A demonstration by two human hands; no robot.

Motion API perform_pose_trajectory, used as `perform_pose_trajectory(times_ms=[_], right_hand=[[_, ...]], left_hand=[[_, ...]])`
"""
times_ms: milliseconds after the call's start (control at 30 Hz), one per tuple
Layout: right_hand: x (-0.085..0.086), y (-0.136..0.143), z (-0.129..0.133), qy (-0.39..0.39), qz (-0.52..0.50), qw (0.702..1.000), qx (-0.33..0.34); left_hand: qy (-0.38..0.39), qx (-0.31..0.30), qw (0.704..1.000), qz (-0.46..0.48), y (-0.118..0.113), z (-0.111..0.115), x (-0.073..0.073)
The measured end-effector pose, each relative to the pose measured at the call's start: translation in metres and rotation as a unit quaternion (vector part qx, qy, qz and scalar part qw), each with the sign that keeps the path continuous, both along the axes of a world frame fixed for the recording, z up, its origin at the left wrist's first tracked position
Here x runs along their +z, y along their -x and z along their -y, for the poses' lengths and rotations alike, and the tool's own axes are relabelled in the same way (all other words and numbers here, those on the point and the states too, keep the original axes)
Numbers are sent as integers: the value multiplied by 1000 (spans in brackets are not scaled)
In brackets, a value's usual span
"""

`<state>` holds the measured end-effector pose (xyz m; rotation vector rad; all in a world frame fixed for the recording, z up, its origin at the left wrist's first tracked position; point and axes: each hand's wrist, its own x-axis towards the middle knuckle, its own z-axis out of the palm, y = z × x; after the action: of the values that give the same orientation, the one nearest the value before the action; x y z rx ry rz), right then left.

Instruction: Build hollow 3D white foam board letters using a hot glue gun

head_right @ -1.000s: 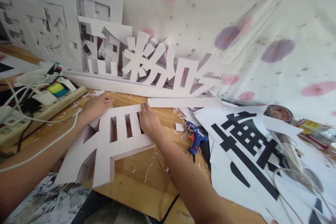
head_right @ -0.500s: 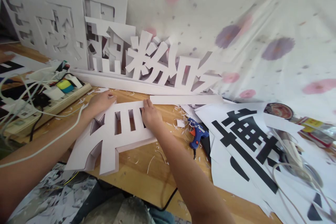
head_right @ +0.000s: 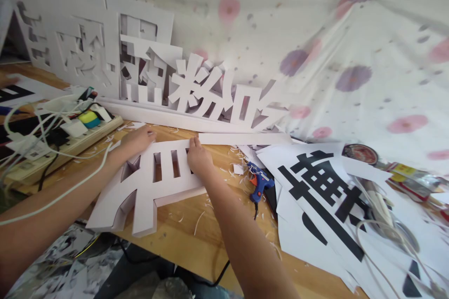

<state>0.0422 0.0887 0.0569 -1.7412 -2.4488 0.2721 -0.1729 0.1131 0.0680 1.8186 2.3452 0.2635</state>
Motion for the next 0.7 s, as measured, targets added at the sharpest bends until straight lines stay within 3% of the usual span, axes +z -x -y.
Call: perform_pose_trajectory(times_ms=[700], right_hand=[[1, -2, 3, -29, -69, 997, -19]], left_hand=[[13, -25, 1000, 4, -1, 2, 2]])
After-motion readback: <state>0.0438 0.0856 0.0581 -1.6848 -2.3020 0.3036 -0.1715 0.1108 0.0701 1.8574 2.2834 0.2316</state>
